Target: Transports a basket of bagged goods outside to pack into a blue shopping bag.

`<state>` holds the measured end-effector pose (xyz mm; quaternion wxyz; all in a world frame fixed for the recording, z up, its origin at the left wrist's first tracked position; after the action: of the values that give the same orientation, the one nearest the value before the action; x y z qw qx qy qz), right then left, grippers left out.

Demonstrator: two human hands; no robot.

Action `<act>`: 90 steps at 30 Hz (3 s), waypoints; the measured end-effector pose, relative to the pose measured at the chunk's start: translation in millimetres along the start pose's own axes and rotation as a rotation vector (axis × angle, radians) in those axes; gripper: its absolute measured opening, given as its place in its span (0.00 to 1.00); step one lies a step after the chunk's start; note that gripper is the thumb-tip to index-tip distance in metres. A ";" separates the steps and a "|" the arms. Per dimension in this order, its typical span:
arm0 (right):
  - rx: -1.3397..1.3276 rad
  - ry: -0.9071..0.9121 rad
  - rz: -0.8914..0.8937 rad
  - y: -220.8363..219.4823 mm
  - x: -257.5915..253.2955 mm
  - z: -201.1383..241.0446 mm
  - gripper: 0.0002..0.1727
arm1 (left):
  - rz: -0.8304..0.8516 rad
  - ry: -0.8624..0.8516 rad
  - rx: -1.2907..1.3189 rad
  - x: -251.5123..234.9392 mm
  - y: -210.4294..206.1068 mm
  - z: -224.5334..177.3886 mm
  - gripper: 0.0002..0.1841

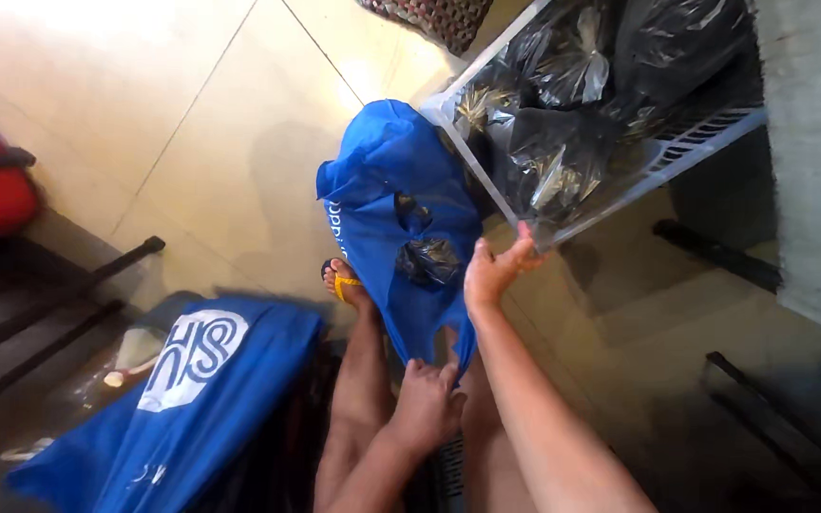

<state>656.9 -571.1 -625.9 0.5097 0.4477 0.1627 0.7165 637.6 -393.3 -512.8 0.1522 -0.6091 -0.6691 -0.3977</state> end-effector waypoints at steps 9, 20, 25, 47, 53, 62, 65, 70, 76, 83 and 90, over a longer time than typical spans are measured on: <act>0.630 0.190 0.778 -144.8 53.9 37.0 0.46 | 0.070 -0.029 0.021 38.7 -27.8 -7.4 0.14; -0.538 -0.227 0.979 -82.4 63.6 110.0 0.25 | -0.531 0.066 0.128 35.5 28.1 16.7 0.06; -0.056 0.572 0.299 -1.8 17.8 93.0 0.20 | -0.882 0.116 0.098 -16.0 101.8 71.7 0.09; -0.391 -0.411 0.129 45.8 -125.4 -58.0 0.19 | -0.649 0.143 0.179 -128.7 167.6 133.0 0.04; -0.478 -0.506 0.164 14.9 -54.7 -77.3 0.23 | -1.005 0.260 0.932 -6.7 187.0 120.0 0.10; -0.469 -0.846 0.245 -21.6 55.7 -95.2 0.24 | -1.124 0.276 0.659 56.3 215.6 103.7 0.16; -0.185 -0.923 0.815 -31.2 107.2 -74.4 0.31 | -0.938 0.497 0.242 49.1 216.1 128.0 0.12; 0.194 -0.113 0.979 -14.3 88.4 -31.0 0.20 | -0.252 0.682 -0.210 10.8 226.3 141.9 0.19; 0.172 0.239 0.145 109.5 -61.8 -28.4 0.27 | -0.367 0.100 0.058 -19.2 213.8 141.0 0.13; 0.232 -0.134 0.237 121.8 -156.1 -81.6 0.28 | -0.293 0.632 0.978 -99.6 127.2 171.3 0.35; -0.036 0.006 0.050 122.2 -156.8 -85.7 0.20 | -0.375 0.568 0.309 -155.4 105.7 149.3 0.29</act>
<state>528.8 -741.7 -663.0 0.4992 0.4403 0.1399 0.7331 811.4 -400.2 -678.2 0.3462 -0.3111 -0.7524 -0.4662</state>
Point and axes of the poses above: each hand's wrist, its own x-axis away from the middle knuckle, its own y-axis out of the back of the hand, z = x × y, the point moved 6 cm from there along -x, towards the middle knuckle, and after that the axes turned 9 degrees about -x, right-handed, at the moved point
